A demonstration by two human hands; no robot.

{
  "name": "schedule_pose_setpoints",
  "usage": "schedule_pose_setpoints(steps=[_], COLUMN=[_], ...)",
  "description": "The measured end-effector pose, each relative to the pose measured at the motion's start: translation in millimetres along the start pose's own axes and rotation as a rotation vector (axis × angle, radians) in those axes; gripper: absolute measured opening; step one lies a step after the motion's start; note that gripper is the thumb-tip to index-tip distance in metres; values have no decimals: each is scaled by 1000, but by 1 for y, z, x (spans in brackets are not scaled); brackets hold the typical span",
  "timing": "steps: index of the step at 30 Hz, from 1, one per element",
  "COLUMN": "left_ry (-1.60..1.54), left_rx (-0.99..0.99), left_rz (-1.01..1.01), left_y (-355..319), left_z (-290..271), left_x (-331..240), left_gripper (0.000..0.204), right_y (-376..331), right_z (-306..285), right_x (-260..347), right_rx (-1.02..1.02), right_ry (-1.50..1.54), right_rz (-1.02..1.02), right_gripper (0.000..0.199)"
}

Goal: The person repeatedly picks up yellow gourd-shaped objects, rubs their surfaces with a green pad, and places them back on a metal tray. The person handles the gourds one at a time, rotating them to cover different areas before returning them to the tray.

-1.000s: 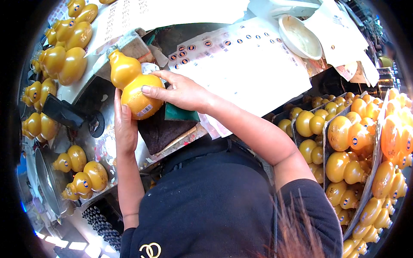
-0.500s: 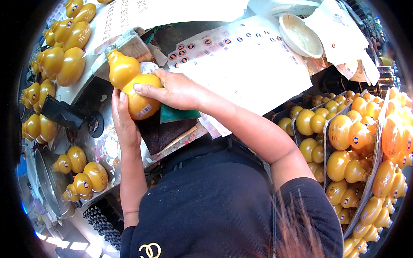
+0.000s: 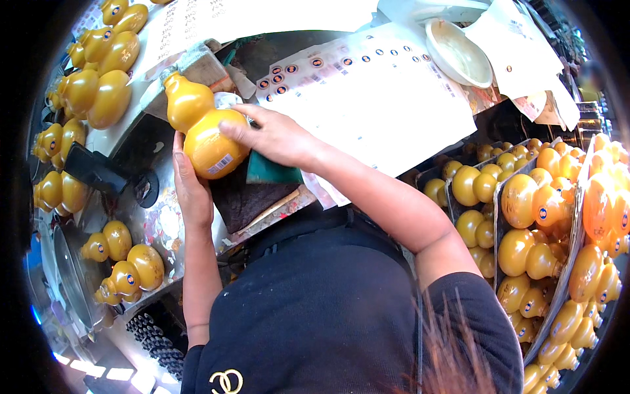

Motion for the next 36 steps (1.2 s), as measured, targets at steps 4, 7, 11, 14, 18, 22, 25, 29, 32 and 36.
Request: schedule_pose_setpoints(steps=[4,7,11,14,18,22,25,29,32,36], left_ry=[-192,57,38,83,-20,-213,-211,-167,-305,-336], left_rx=[72,86,-24,-42,40,192,236,138,152,140], left_rz=[-6,153,155,160,43,-219,-156,-150,-199,-204], left_y=[16,11,13,11,16,20,26,37,40,39], left_z=[-13,-5,-4,-5,-3,-1,7,8,11,11], left_x=[16,-1,-3,-5,9,20,18,9,13,15], left_gripper=[74,75,74,70,64,50,49,51,49,48], right_y=[-15,-35,-51,-38,-34,-70,-107,-109,-113,-118], right_z=[-15,-25,4,-1,-15,-24,1,-20,3,41], right_x=[-7,44,97,90,75,104,104,93,87,82], right_rx=[45,-105,-116,-146,-215,-485,-489,-729,-531,-387], right_ry=[889,388,-253,-342,-277,-335,-496,-424,-514,-639], right_rz=[241,-118,-545,-490,-392,-756,-1089,-1077,-1176,-1221], right_gripper=[46,34,31,37,36,33,38,30,25,19])
Point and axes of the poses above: each hand's wrist, its own y-axis towards the middle knuckle, its own z-axis out of the palm, x = y × z, the point moved 10 cm from there along y, towards the middle knuckle, and after that the axes turned 6 degrees about -x, right-handed, at the moved point
